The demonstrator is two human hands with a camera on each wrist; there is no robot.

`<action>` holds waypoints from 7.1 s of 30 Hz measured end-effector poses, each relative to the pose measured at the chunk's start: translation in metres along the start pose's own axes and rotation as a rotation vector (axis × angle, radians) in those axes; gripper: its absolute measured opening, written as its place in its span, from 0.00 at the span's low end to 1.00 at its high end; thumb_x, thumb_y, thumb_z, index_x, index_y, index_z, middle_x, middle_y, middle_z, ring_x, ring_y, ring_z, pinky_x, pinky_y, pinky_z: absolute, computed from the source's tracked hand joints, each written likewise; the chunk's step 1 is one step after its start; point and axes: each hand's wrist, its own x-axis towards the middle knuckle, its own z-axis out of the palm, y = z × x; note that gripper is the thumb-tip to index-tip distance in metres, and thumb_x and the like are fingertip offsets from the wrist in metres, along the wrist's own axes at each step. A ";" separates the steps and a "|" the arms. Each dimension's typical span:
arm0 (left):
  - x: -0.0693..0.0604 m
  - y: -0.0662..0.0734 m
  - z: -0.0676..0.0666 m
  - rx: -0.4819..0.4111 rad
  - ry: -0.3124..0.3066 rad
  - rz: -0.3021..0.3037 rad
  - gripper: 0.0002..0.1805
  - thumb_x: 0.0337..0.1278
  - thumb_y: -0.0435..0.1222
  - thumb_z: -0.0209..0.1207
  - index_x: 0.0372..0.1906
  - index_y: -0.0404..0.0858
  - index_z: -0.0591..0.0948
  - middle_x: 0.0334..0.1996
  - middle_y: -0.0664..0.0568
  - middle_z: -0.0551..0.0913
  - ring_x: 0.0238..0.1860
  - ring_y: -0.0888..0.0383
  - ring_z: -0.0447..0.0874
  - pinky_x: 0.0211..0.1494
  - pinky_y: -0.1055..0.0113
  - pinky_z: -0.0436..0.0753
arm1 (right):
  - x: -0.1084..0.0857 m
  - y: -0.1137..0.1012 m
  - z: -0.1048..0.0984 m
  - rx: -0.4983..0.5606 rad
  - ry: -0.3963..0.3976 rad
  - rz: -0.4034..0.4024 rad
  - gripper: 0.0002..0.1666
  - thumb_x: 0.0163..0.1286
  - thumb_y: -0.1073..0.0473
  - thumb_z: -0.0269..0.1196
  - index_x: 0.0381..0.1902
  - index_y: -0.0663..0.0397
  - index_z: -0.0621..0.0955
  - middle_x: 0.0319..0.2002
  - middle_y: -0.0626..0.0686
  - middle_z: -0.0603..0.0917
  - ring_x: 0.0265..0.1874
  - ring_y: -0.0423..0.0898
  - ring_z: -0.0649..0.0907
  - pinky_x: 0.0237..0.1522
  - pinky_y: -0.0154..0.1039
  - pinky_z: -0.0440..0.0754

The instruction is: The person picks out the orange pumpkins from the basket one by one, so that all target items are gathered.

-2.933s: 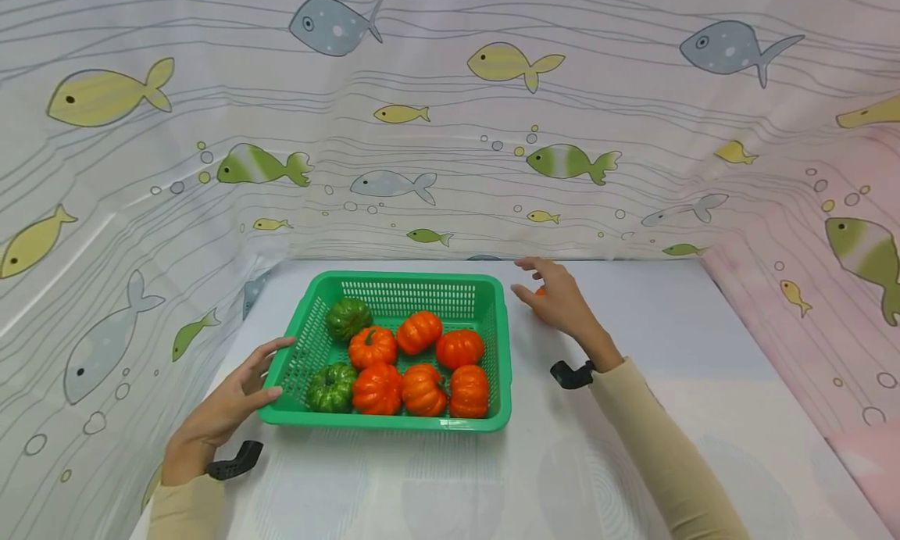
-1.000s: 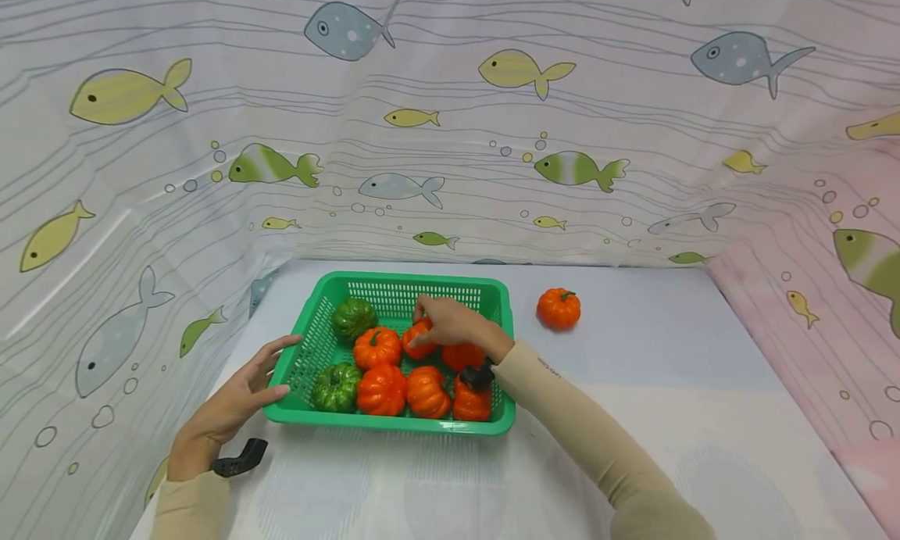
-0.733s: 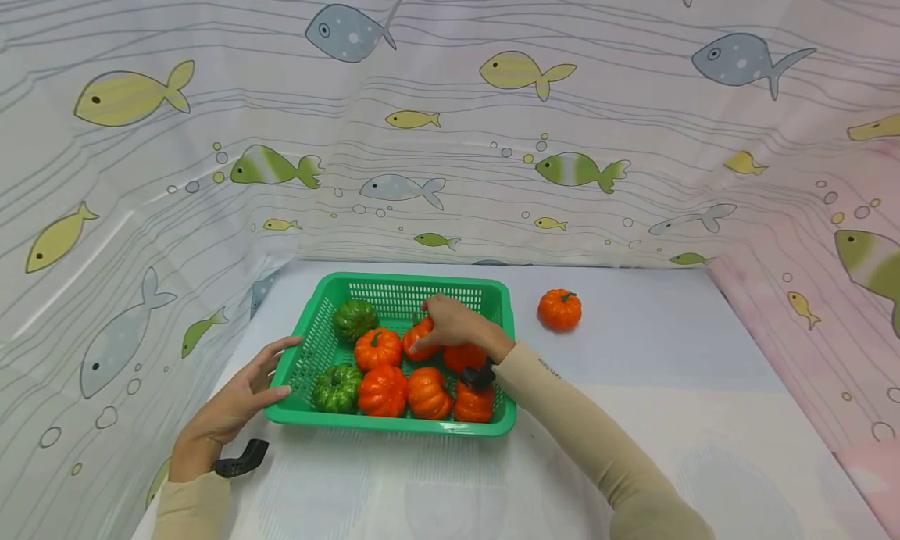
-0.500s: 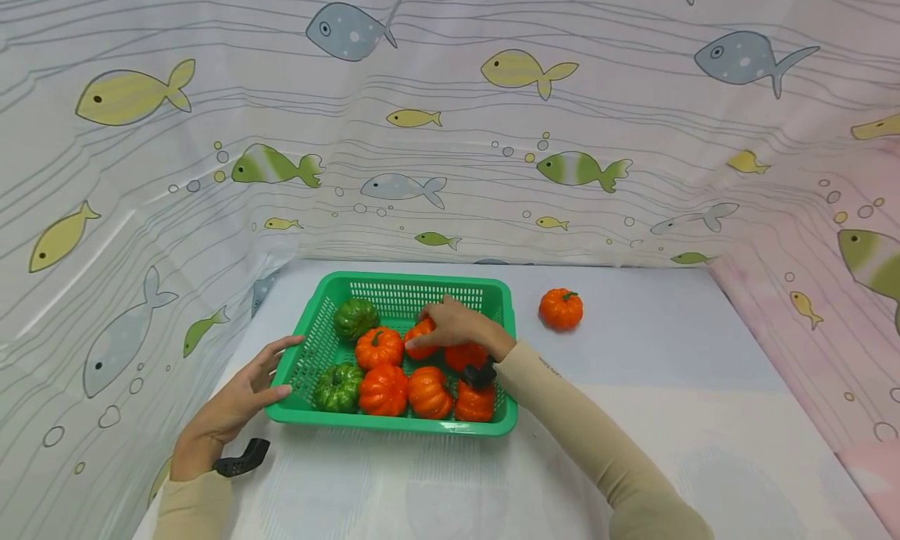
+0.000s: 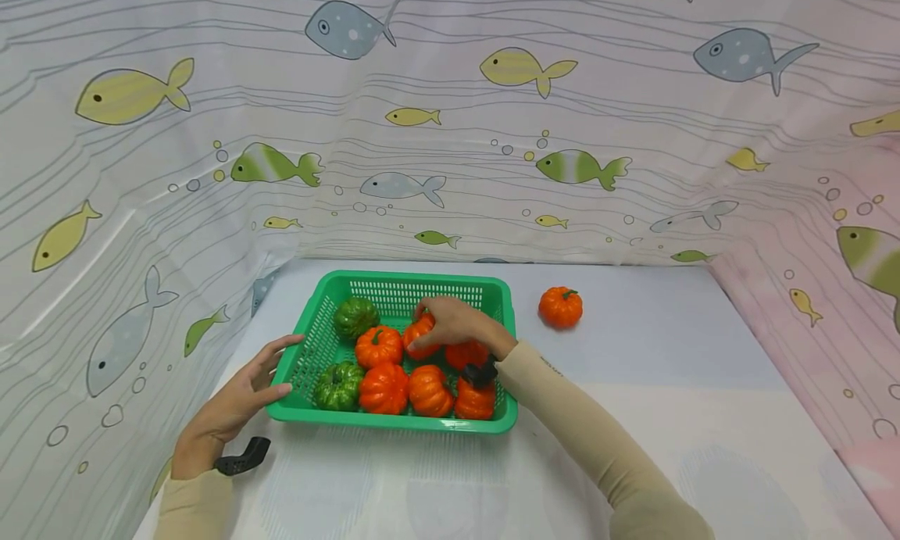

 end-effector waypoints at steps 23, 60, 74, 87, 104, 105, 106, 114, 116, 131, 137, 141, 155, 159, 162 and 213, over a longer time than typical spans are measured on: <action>0.000 -0.003 0.000 -0.021 -0.004 0.018 0.40 0.74 0.28 0.55 0.83 0.47 0.52 0.82 0.37 0.34 0.78 0.25 0.26 0.65 0.17 0.46 | -0.031 -0.005 -0.015 0.109 0.215 -0.024 0.47 0.60 0.49 0.78 0.74 0.51 0.72 0.66 0.53 0.77 0.52 0.49 0.81 0.50 0.43 0.85; -0.002 -0.001 0.000 -0.040 0.001 0.023 0.40 0.72 0.27 0.57 0.82 0.43 0.54 0.82 0.35 0.35 0.78 0.26 0.24 0.65 0.17 0.41 | -0.123 0.064 -0.045 0.275 0.448 0.041 0.49 0.61 0.42 0.77 0.76 0.38 0.69 0.67 0.55 0.74 0.58 0.61 0.80 0.53 0.55 0.85; 0.000 -0.001 0.000 -0.029 0.009 0.019 0.39 0.72 0.27 0.57 0.81 0.43 0.55 0.82 0.35 0.36 0.78 0.25 0.26 0.64 0.16 0.45 | -0.165 0.112 -0.046 0.250 0.559 0.160 0.50 0.63 0.42 0.76 0.78 0.39 0.66 0.75 0.56 0.67 0.61 0.65 0.78 0.56 0.62 0.82; 0.001 -0.002 0.000 -0.041 0.006 0.022 0.40 0.71 0.27 0.57 0.81 0.43 0.55 0.82 0.36 0.36 0.78 0.27 0.24 0.65 0.16 0.42 | -0.201 0.141 -0.050 0.257 0.599 0.299 0.54 0.65 0.41 0.74 0.81 0.42 0.61 0.76 0.64 0.62 0.63 0.73 0.74 0.57 0.68 0.78; 0.001 -0.002 0.001 -0.033 0.009 0.026 0.39 0.71 0.27 0.58 0.81 0.43 0.56 0.82 0.37 0.37 0.78 0.27 0.25 0.66 0.18 0.41 | -0.234 0.184 -0.051 0.285 0.673 0.408 0.57 0.67 0.37 0.71 0.84 0.44 0.55 0.73 0.71 0.63 0.63 0.74 0.71 0.56 0.71 0.76; 0.001 -0.002 0.000 -0.032 0.009 0.030 0.39 0.71 0.26 0.58 0.81 0.43 0.56 0.82 0.37 0.38 0.78 0.27 0.25 0.66 0.18 0.40 | -0.234 0.186 -0.051 0.290 0.672 0.419 0.57 0.67 0.37 0.71 0.84 0.44 0.55 0.73 0.72 0.63 0.63 0.74 0.71 0.56 0.72 0.75; 0.001 -0.002 0.000 -0.031 0.009 0.034 0.39 0.71 0.26 0.58 0.81 0.43 0.56 0.82 0.37 0.38 0.78 0.28 0.25 0.67 0.18 0.39 | -0.235 0.188 -0.050 0.291 0.670 0.430 0.58 0.67 0.36 0.70 0.84 0.44 0.54 0.73 0.72 0.62 0.64 0.74 0.71 0.57 0.72 0.75; 0.000 -0.002 0.001 -0.019 0.011 0.025 0.40 0.71 0.27 0.57 0.81 0.44 0.55 0.82 0.37 0.38 0.78 0.26 0.27 0.66 0.18 0.43 | -0.235 0.208 -0.044 0.291 0.663 0.471 0.60 0.68 0.36 0.69 0.84 0.48 0.52 0.74 0.74 0.60 0.65 0.75 0.69 0.58 0.76 0.71; 0.000 -0.002 0.001 -0.016 0.014 0.021 0.40 0.71 0.27 0.57 0.81 0.44 0.55 0.82 0.36 0.38 0.78 0.26 0.28 0.66 0.18 0.45 | -0.232 0.213 -0.043 0.288 0.658 0.476 0.60 0.68 0.36 0.69 0.84 0.50 0.52 0.74 0.75 0.60 0.65 0.75 0.68 0.58 0.76 0.71; -0.001 -0.002 0.001 -0.031 0.009 0.032 0.40 0.71 0.26 0.57 0.82 0.44 0.54 0.82 0.35 0.37 0.78 0.26 0.27 0.65 0.17 0.45 | -0.215 0.238 -0.037 0.289 0.598 0.545 0.63 0.68 0.34 0.68 0.83 0.57 0.47 0.75 0.78 0.55 0.67 0.77 0.64 0.63 0.74 0.68; -0.001 -0.002 0.002 -0.027 0.007 0.030 0.40 0.72 0.27 0.57 0.82 0.44 0.54 0.81 0.34 0.37 0.78 0.24 0.29 0.65 0.18 0.49 | -0.210 0.238 -0.036 0.305 0.586 0.557 0.64 0.68 0.34 0.68 0.84 0.57 0.46 0.76 0.77 0.53 0.69 0.77 0.62 0.65 0.75 0.65; -0.001 -0.002 0.002 -0.020 0.007 0.027 0.40 0.72 0.27 0.57 0.82 0.44 0.54 0.81 0.34 0.37 0.77 0.24 0.29 0.65 0.17 0.49 | -0.208 0.238 -0.037 0.304 0.574 0.566 0.64 0.69 0.34 0.67 0.84 0.57 0.45 0.76 0.77 0.52 0.69 0.77 0.61 0.65 0.75 0.65; -0.001 -0.002 0.001 -0.017 0.009 0.018 0.40 0.71 0.28 0.57 0.82 0.44 0.54 0.82 0.34 0.36 0.77 0.24 0.27 0.64 0.16 0.46 | -0.207 0.207 -0.058 0.112 0.701 0.482 0.52 0.73 0.39 0.65 0.82 0.57 0.56 0.75 0.75 0.57 0.65 0.79 0.65 0.58 0.77 0.70; 0.000 -0.002 0.000 -0.016 0.009 0.009 0.40 0.72 0.28 0.57 0.82 0.45 0.54 0.82 0.35 0.35 0.78 0.25 0.27 0.65 0.17 0.45 | -0.202 0.189 -0.065 0.109 0.721 0.423 0.51 0.72 0.43 0.68 0.82 0.54 0.58 0.75 0.74 0.58 0.66 0.79 0.66 0.58 0.76 0.71; 0.000 -0.001 0.000 -0.012 0.009 0.004 0.40 0.72 0.29 0.58 0.82 0.46 0.54 0.82 0.35 0.35 0.78 0.25 0.27 0.65 0.17 0.45 | -0.196 0.177 -0.070 0.102 0.721 0.373 0.51 0.71 0.43 0.69 0.81 0.54 0.60 0.75 0.72 0.59 0.67 0.76 0.66 0.60 0.75 0.70; 0.001 0.002 -0.001 -0.039 -0.034 0.073 0.40 0.69 0.24 0.58 0.80 0.39 0.55 0.81 0.35 0.41 0.78 0.27 0.24 0.70 0.22 0.38 | -0.010 -0.011 -0.020 -0.013 0.084 -0.356 0.39 0.70 0.53 0.72 0.74 0.55 0.71 0.69 0.53 0.75 0.64 0.49 0.76 0.66 0.54 0.75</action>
